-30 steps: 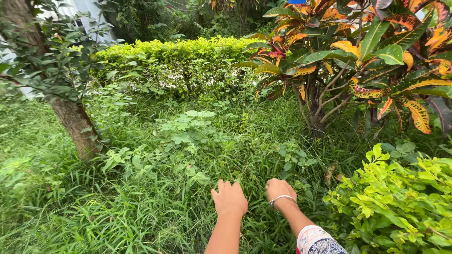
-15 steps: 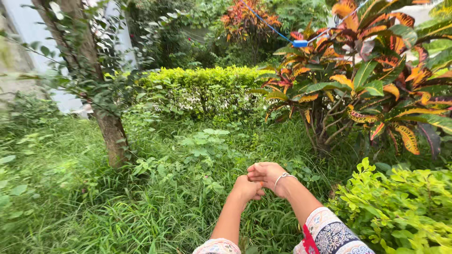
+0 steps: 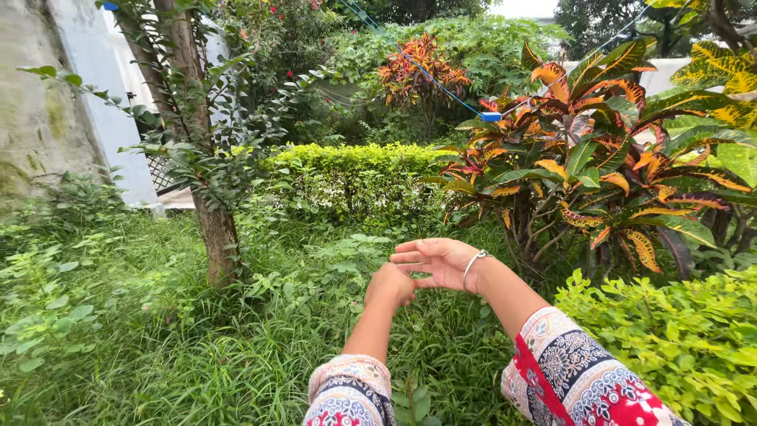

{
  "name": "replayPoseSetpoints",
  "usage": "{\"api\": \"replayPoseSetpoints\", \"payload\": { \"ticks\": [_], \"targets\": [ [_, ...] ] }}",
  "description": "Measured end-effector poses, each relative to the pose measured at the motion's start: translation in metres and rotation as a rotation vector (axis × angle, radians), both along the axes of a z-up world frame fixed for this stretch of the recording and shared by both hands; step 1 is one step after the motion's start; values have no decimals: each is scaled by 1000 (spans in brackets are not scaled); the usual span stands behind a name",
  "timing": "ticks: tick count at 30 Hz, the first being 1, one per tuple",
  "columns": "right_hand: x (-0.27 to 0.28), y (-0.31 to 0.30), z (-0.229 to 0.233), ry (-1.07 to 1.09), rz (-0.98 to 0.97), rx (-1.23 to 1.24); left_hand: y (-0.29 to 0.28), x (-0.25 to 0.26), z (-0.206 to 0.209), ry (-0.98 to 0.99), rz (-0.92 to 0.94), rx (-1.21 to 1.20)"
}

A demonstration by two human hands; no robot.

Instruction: The person pulls small plants and weeds from a grassy area by hand.

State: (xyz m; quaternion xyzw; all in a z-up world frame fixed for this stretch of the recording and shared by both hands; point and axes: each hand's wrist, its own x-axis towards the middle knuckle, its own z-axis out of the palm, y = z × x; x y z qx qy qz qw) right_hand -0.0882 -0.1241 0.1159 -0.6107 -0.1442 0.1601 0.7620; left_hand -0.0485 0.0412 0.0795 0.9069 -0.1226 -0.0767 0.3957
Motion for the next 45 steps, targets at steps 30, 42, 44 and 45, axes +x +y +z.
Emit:
{"api": "replayPoseSetpoints", "payload": {
  "ticks": [30,42,44,45],
  "targets": [
    [126,42,-220,-309,-274,-1662,91,118,-130,266,490,-241],
    [177,28,-308,-644,-592,-1861,138,119,-182,317,648,-152],
    [169,21,-304,-564,-626,-1982,132,115,-181,314,630,-144],
    [165,17,-303,-457,-618,-2053,129,114,-179,302,616,-141]
  ]
}}
